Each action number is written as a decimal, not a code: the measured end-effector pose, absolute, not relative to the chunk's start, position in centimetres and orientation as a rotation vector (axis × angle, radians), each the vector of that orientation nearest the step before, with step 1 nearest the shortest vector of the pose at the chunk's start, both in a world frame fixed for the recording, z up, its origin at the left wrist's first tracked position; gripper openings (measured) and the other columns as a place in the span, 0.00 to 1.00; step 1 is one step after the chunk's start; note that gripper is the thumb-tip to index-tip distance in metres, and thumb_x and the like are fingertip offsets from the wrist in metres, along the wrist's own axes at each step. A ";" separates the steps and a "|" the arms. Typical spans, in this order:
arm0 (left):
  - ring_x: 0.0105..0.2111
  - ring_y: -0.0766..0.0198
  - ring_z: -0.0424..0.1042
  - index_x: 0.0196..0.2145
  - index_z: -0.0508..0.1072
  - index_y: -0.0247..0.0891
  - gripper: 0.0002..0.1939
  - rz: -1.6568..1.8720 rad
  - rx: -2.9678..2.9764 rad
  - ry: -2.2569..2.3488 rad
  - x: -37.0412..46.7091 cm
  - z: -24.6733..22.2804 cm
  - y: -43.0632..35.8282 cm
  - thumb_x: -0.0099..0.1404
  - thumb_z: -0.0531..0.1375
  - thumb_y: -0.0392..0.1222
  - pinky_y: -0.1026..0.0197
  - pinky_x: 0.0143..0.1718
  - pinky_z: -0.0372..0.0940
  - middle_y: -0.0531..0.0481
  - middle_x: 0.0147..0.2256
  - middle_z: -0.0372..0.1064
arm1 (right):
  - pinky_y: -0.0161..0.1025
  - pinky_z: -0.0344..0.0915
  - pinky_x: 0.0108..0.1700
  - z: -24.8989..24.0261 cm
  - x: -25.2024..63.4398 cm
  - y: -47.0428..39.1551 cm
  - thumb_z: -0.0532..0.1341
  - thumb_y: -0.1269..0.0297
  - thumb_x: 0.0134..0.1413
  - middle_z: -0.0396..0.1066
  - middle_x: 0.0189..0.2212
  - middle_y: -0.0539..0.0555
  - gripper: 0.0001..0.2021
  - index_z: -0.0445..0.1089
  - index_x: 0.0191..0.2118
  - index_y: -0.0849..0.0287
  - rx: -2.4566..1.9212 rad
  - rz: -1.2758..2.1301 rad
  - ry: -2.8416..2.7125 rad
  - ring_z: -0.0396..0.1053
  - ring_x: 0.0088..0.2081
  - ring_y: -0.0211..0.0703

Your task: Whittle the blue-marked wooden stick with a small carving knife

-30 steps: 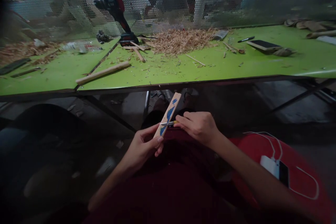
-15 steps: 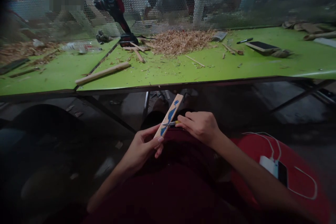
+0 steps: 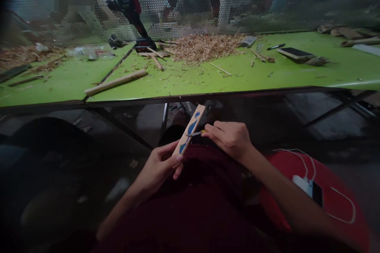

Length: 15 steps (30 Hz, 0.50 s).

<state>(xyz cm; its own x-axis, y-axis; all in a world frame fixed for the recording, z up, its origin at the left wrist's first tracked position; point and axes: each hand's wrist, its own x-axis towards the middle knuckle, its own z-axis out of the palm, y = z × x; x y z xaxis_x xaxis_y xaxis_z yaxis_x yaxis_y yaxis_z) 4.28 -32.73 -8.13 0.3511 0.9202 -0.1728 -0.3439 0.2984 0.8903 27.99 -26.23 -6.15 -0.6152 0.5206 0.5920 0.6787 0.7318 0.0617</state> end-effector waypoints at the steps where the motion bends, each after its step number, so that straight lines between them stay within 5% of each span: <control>1: 0.18 0.72 0.63 0.58 0.69 0.33 0.29 0.972 0.882 0.799 4.3 -8.2 -32.8 0.60 0.66 0.41 0.67 0.20 0.59 0.54 0.22 0.66 | 0.36 0.52 0.29 -6.1 28.0 -26.4 0.54 0.58 0.67 0.71 0.24 0.51 0.15 0.76 0.40 0.60 -0.920 -0.351 -2.393 0.64 0.25 0.35; 8: 0.20 0.72 0.66 0.54 0.68 0.35 0.25 0.996 0.941 0.767 4.3 -7.8 -32.7 0.59 0.67 0.41 0.67 0.21 0.61 0.52 0.31 0.68 | 0.34 0.56 0.30 -6.3 26.6 -28.3 0.54 0.59 0.67 0.71 0.26 0.51 0.13 0.74 0.39 0.59 -0.961 -0.050 -2.350 0.66 0.26 0.35; 15: 0.17 0.76 0.58 0.45 0.59 0.41 0.12 0.920 0.969 0.649 4.5 -8.2 -32.8 0.66 0.58 0.42 0.71 0.17 0.54 0.57 0.29 0.63 | 0.33 0.56 0.30 -6.4 24.6 -29.1 0.52 0.58 0.67 0.70 0.27 0.51 0.15 0.70 0.35 0.60 -0.968 0.080 -2.343 0.67 0.27 0.35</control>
